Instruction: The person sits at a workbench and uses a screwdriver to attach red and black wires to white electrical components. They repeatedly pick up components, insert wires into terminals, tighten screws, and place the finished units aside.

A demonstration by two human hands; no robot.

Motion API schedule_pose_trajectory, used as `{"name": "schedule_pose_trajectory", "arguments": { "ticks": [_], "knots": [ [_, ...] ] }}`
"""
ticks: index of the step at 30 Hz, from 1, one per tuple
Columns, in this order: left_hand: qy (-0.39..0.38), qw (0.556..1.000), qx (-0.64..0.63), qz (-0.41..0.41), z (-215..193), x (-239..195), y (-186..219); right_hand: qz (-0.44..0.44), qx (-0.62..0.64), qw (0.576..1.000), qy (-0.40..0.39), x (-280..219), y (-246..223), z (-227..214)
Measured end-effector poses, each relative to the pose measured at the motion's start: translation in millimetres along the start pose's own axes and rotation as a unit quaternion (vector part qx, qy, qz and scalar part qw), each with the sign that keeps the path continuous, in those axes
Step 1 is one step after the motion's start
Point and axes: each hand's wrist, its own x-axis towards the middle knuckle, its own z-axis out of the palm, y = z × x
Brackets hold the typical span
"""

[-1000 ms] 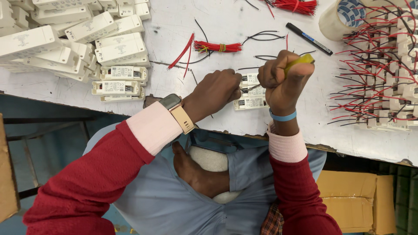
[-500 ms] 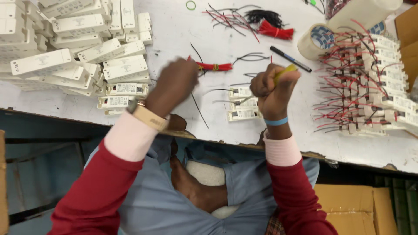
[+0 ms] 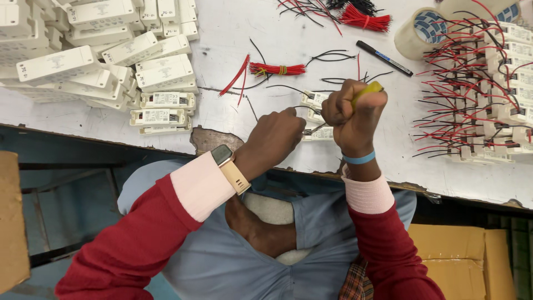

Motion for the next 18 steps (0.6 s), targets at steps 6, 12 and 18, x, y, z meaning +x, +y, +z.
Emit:
{"name": "schedule_pose_trajectory", "arguments": {
  "ticks": [6,12,18],
  "knots": [
    [-0.004,1.0,-0.001,-0.012,5,1,-6,-0.008,-0.007,1.0,0.001,-1,1,2],
    [-0.006,1.0,0.005,0.005,2,1,-4,0.014,-0.007,1.0,-0.009,-1,6,-3],
    [-0.013,0.999,0.028,0.008,3,5,-3,0.061,-0.009,0.998,0.002,-4,16,-5]
  ]
}}
